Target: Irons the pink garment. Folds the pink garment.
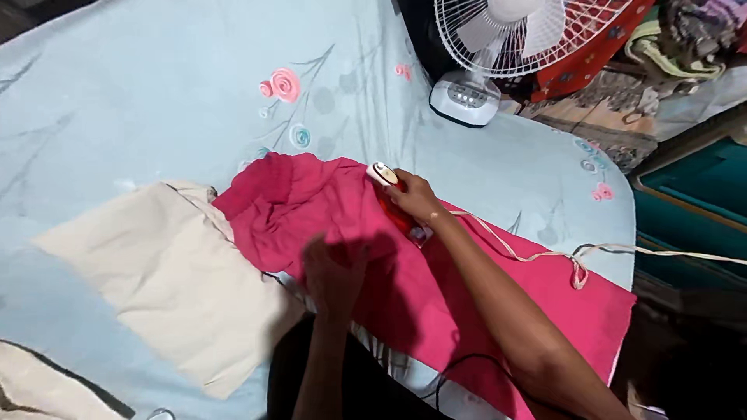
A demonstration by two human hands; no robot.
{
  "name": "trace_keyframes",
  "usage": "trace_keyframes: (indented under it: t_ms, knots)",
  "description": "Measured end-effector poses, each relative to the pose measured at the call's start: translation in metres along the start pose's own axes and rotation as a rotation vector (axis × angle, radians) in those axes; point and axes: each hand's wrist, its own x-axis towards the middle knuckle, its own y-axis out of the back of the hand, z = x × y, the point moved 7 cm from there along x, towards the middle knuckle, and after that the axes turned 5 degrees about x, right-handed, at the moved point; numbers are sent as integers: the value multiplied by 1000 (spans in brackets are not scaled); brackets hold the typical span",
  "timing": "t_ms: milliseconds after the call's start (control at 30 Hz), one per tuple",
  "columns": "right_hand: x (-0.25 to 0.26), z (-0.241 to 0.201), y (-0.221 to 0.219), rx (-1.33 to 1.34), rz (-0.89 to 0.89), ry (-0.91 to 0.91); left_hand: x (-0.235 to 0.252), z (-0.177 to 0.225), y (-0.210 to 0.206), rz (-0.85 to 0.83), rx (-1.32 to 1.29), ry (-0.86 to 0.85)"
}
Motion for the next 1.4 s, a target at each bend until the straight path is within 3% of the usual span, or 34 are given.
trace_keyframes:
  t_ms: [67, 200, 267, 333, 500, 567, 767, 900, 1100, 1267, 1400]
  knots:
    - [-21, 3, 3, -27, -37, -3, 21, 4, -11, -31, -16, -46]
    - [-18, 2, 3, -57, -30, 69, 31, 10, -64, -426, 64, -75]
    - [2, -3, -2, -40, -9, 131, 24, 13, -51, -495, 24, -42]
    - [26, -14, -11, -16, 10, 183, 13, 10, -32, -492, -54, -123]
    - [75, -40, -34, 5, 29, 213, -17, -22, -46, -955, -175, -109]
    - [73, -37, -35, 9, -6, 167, -16, -28, -54, -1039, -175, -113]
    - [29, -15, -20, -28, -55, 122, -6, -13, -48, -1173, -54, -100]
    - [50, -33, -34, -20, 3, 205, -7, -26, -59, -1116, -166, -178]
    - [100, -57, -50, -3, 98, 225, -5, -27, -58, -1119, -209, -121]
    - [67, -39, -38, -48, 14, 145, -5, -28, -60, -1155, -145, -130]
    - [56, -32, -33, -77, 73, 131, -9, -32, -65, -1121, -168, -146]
